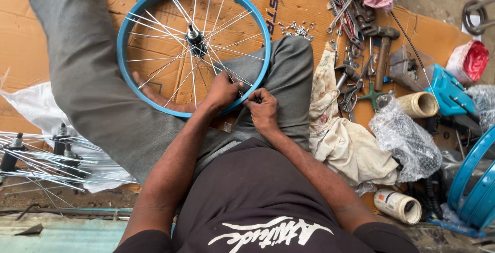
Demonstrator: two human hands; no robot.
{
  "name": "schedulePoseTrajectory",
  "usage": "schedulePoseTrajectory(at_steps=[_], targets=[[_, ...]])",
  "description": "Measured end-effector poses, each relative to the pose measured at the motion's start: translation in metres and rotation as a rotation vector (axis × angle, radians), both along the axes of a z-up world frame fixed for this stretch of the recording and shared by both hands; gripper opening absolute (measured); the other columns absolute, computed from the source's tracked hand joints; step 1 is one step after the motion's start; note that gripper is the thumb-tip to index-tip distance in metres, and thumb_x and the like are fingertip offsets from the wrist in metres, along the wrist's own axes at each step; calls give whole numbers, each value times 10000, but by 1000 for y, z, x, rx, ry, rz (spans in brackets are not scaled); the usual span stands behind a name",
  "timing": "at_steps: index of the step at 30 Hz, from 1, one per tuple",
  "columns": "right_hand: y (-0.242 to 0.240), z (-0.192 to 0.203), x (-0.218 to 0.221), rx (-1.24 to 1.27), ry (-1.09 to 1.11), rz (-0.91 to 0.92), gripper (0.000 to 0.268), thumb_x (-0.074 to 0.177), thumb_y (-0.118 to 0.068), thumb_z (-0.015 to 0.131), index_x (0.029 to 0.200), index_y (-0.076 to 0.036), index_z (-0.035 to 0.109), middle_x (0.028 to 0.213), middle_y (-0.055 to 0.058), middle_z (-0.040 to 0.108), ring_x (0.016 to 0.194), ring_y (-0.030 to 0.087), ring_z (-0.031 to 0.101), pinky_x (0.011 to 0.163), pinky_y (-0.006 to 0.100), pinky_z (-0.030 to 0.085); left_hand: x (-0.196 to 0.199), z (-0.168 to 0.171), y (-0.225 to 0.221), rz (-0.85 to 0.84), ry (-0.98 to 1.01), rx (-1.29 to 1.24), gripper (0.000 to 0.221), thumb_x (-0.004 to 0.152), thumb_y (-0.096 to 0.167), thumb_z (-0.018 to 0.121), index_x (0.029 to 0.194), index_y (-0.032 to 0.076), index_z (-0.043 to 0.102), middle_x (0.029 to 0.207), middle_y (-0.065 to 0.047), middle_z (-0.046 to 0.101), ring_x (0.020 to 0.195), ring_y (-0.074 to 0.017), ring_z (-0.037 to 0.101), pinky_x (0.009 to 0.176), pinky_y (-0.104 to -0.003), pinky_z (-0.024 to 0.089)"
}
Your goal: The person assembles a bicycle wheel by inserting spokes into the hub and threading them through the rim by hand.
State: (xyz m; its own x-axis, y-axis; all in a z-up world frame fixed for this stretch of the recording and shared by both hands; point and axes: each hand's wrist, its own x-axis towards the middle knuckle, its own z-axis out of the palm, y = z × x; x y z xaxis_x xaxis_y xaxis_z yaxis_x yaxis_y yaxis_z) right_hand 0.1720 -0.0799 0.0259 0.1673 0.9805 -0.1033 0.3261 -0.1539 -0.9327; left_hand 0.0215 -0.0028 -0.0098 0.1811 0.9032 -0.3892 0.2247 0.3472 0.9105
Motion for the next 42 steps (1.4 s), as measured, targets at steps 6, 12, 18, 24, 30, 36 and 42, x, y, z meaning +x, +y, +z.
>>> schedulePoseTrajectory(at_steps=[6, 12, 18, 24, 30, 36, 42], targets=[[2, 7, 0, -5, -149, 36, 193, 845, -31, 806, 824, -67, 617, 745, -34, 624, 666, 30, 562, 586, 203, 500, -1, 3, 0, 18, -15, -40, 217, 871, 146, 758, 941, -7, 621, 819, -115, 708, 729, -186, 688, 632, -339, 557], [3, 12, 0, -54, -146, 40, 216, 847, -74, 827, 819, -67, 613, 719, -30, 607, 642, 37, 533, 559, 225, 477, 0, -8, -2, 27, -107, -56, 171, 875, 94, 737, 919, -28, 625, 787, -115, 692, 693, -187, 676, 608, -337, 548], [4, 18, -4, -46, -181, 36, 265, 829, -104, 851, 814, -67, 589, 724, -32, 583, 662, 47, 543, 576, 242, 496, -4, 10, -2, 16, -132, -93, 156, 876, 100, 728, 913, -1, 615, 771, -99, 698, 678, -171, 687, 606, -323, 559], [4, 30, -5, -104, -242, 19, 289, 819, -120, 860, 819, -54, 578, 721, -11, 595, 674, 72, 554, 599, 260, 496, -5, 34, -5, 21, -76, -93, 199, 901, 143, 745, 915, -14, 621, 767, -97, 692, 689, -170, 684, 610, -333, 565], [13, 38, -3, -302, -134, 34, 244, 833, -133, 840, 815, -61, 608, 724, -6, 633, 649, 59, 558, 563, 247, 483, -7, 41, -15, 298, -127, -66, 287, 928, 132, 705, 964, -55, 491, 795, -157, 640, 644, -216, 721, 550, -383, 592], [14, 30, 4, -334, 68, 71, 96, 881, -91, 773, 903, -49, 691, 752, -1, 648, 619, 47, 544, 540, 222, 468, -27, 53, 3, -109, -63, 86, 260, 909, 116, 658, 1134, 35, 554, 831, -93, 679, 659, -184, 700, 590, -358, 576], [10, 25, 6, -313, 123, 79, 34, 882, -44, 745, 891, -23, 719, 750, 14, 671, 630, 45, 575, 566, 210, 499, -39, 42, 3, -294, -58, 323, 206, 1002, 170, 645, 1088, -9, 591, 913, -156, 708, 830, -260, 702, 722, -423, 568]])
